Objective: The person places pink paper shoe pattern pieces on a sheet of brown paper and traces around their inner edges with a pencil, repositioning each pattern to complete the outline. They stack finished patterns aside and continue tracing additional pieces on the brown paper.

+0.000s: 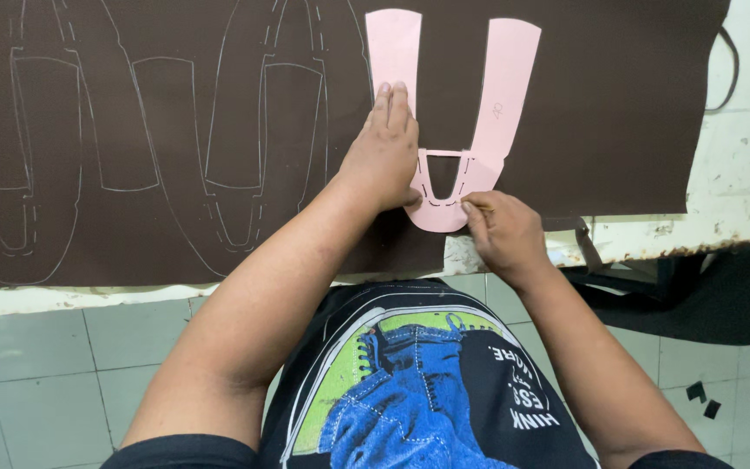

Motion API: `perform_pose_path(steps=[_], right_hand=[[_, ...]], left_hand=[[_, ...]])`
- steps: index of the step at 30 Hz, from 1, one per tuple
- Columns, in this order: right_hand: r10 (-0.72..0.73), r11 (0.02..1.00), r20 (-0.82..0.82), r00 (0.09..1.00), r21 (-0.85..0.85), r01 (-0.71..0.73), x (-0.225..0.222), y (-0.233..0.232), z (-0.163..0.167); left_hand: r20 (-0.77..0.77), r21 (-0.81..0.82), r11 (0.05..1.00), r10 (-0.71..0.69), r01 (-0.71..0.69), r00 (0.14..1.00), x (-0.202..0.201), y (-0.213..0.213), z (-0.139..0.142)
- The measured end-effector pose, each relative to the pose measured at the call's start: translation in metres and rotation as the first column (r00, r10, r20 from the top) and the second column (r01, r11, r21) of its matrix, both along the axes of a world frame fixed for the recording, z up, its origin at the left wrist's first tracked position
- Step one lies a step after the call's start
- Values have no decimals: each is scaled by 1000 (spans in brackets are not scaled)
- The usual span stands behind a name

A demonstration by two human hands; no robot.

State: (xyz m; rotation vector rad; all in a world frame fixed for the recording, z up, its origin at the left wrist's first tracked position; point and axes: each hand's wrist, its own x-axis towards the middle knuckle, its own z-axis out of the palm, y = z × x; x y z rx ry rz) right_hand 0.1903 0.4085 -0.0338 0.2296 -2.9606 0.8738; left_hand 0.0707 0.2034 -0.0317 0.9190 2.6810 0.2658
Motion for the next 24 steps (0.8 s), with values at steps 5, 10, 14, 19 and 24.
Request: perform_pose_path(steps=[5, 10, 14, 19, 24], right_hand=[[53, 987, 61, 997, -156, -43, -3, -5, -4], [26, 980, 141, 990, -200, 2, -3, -5, 3], [56, 985, 78, 995, -169, -42, -1, -12, 3], [154, 979, -26, 988, -127, -156, -7, -22, -2], [68, 986, 101, 993, -160, -51, -15, -22, -4]], left_hand=[[-18, -12, 1000, -1, 1, 1000, -1, 0, 0], [6, 2, 1000, 2, -2, 1000, -1, -2, 2], [14, 5, 1000, 12, -12, 1000, -1, -1, 0], [-14, 19, 1000, 4, -4, 1000, -1, -3, -3], [-50, -11, 1000, -24, 23, 998, -1, -3, -4]])
